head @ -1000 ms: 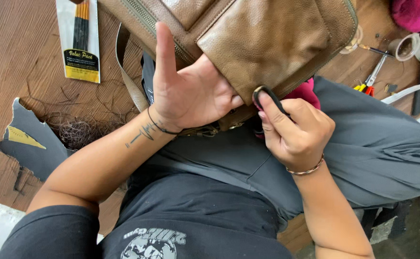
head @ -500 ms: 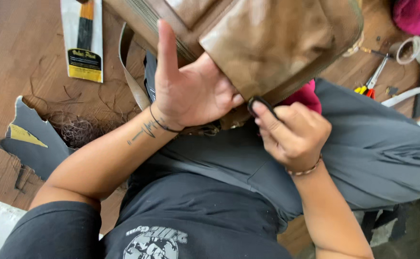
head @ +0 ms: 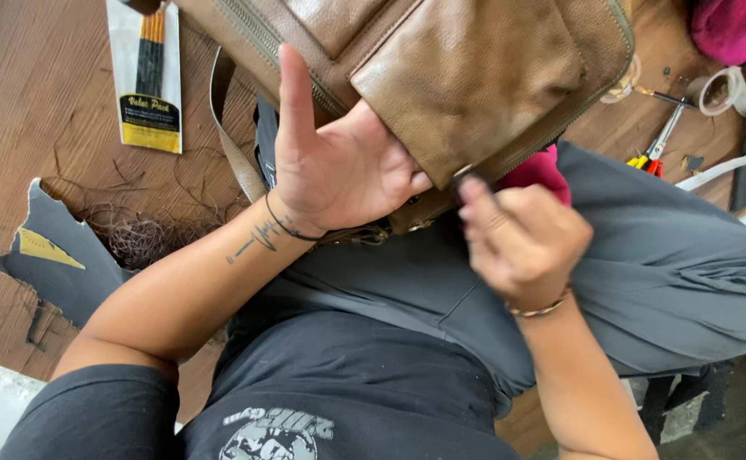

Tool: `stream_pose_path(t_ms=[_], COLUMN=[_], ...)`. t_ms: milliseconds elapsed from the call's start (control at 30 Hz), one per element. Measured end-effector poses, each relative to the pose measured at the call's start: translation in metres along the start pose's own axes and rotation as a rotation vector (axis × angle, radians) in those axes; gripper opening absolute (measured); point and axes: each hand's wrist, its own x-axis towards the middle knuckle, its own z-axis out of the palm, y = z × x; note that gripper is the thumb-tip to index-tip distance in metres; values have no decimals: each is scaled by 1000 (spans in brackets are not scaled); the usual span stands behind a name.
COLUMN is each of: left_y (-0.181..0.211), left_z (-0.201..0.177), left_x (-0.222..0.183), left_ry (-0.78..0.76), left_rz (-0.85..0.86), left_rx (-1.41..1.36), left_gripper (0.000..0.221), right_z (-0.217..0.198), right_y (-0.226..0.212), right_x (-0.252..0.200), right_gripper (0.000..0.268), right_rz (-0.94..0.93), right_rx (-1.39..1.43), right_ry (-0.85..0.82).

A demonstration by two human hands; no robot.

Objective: The person cleans a brown leather bag with a pink and grey cloth.

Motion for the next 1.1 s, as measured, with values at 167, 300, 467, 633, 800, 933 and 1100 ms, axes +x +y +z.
stream_pose_path(t_ms=[167, 300, 467, 633, 800, 933, 1100], left_y=[2, -6, 0, -3, 0, -2, -3], left_z=[16, -19, 4, -7, 6, -10, -12], left_x=[2, -2, 0, 0, 1, 1, 1], left_ry=[20, -115, -54, -114, -1, -76, -145], left_rz=[-16, 26, 9, 47, 6, 40, 28], left_rx=[-15, -9, 34, 17, 38, 21, -8], left_gripper=[131, 124, 128, 123, 131, 126, 123], right_z=[0, 1, 1, 2, 4, 3, -2], right_y=[3, -6, 2, -7, 2, -10, -14], right_x=[5, 0, 8, 9, 9, 20, 34], right_gripper=[21, 21, 20, 22, 21, 19, 21], right_rz=[33, 45, 53, 59, 91, -7, -6], right_rx=[-30, -15, -32, 34, -24, 17, -70], right_ry=[26, -7, 30, -6, 50, -12, -27])
